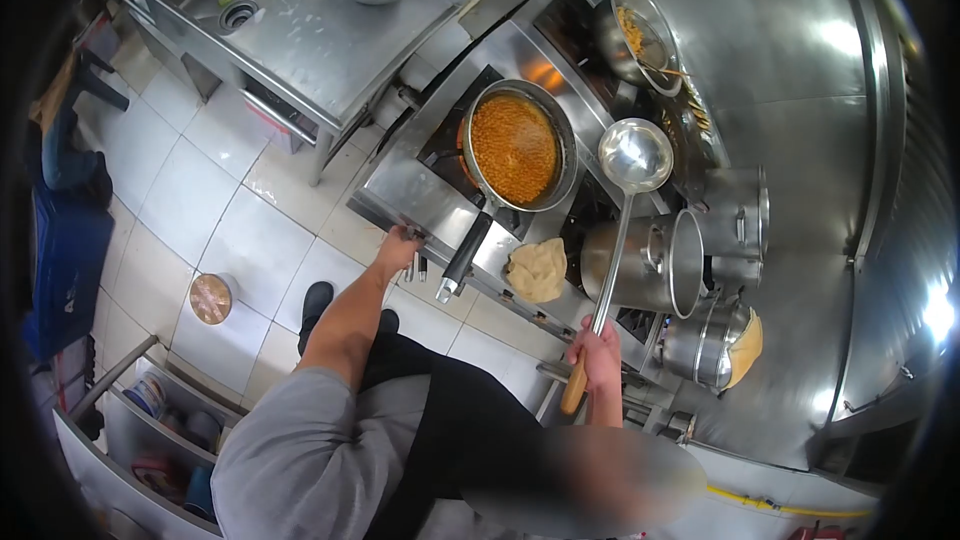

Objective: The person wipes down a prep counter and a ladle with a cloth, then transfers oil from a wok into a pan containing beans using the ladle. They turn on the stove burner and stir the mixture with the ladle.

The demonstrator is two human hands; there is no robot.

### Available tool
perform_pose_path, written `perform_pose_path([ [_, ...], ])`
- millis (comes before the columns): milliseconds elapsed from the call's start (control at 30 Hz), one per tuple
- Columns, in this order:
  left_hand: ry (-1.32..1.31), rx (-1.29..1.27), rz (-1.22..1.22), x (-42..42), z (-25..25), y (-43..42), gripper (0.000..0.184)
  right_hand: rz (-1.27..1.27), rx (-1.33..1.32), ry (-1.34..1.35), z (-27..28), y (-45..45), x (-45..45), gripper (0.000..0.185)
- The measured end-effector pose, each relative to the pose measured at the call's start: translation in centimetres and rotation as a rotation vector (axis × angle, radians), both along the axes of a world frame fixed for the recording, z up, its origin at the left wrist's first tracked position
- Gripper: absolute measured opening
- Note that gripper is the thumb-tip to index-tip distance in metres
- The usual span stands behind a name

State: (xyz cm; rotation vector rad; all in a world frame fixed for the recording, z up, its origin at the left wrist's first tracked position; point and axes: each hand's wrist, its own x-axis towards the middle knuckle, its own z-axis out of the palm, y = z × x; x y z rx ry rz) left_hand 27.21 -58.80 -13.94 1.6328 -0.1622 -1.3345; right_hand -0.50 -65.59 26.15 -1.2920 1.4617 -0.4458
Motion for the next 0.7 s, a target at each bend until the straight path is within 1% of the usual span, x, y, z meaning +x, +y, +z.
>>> perform_pose_path([
  [33,0.004,0.002,0.002,-0.2,-0.6,-0.4,0.075,0.023,-0.007,0.046,0.0,0.6,0.1,0.019],
  [67,-0.021,-0.014,0.012,-0.6,-1.3,-0.7,0.072,0.046,-0.012,0.093,-0.1,1.0,0.1,0.019],
  [133,-0.04,-0.031,0.016,-0.9,-2.3,-1.1,0.068,0.042,-0.011,0.088,-0.5,1.5,0.2,0.019],
  [200,0.001,-0.03,0.015,-1.1,-3.0,-1.3,0.059,0.032,-0.017,0.083,-0.7,1.9,0.1,0.02],
  [233,0.004,-0.034,0.012,-1.2,-3.2,-1.3,0.059,0.042,-0.01,0.077,-0.8,2.1,0.2,0.019],
  [300,0.002,-0.052,0.077,-1.4,-3.5,-1.1,0.054,0.052,-0.006,0.073,-0.9,2.3,0.4,0.019],
  [400,0.0,-0.054,0.072,-2.0,-5.7,-1.8,0.054,0.078,0.021,0.14,-1.2,2.4,0.6,0.019],
  [500,0.02,-0.051,0.066,-1.7,-5.1,-1.6,0.054,0.077,0.022,0.151,-1.7,2.9,1.2,0.019],
  [567,0.004,-0.05,0.079,-1.9,-5.3,-1.6,0.055,0.101,-0.029,0.248,-2.1,3.4,1.9,0.017],
  [600,-0.013,-0.048,0.094,-2.0,-5.4,-1.7,0.055,0.097,-0.033,0.245,-2.4,3.7,2.1,0.017],
  [633,-0.018,-0.053,0.089,-1.4,-3.2,-1.2,0.055,0.132,-0.085,0.335,-2.7,3.9,2.2,0.015],
  [700,0.202,0.129,0.074,0.5,4.1,0.8,0.051,0.199,-0.171,0.459,-3.4,4.1,1.6,0.012],
])
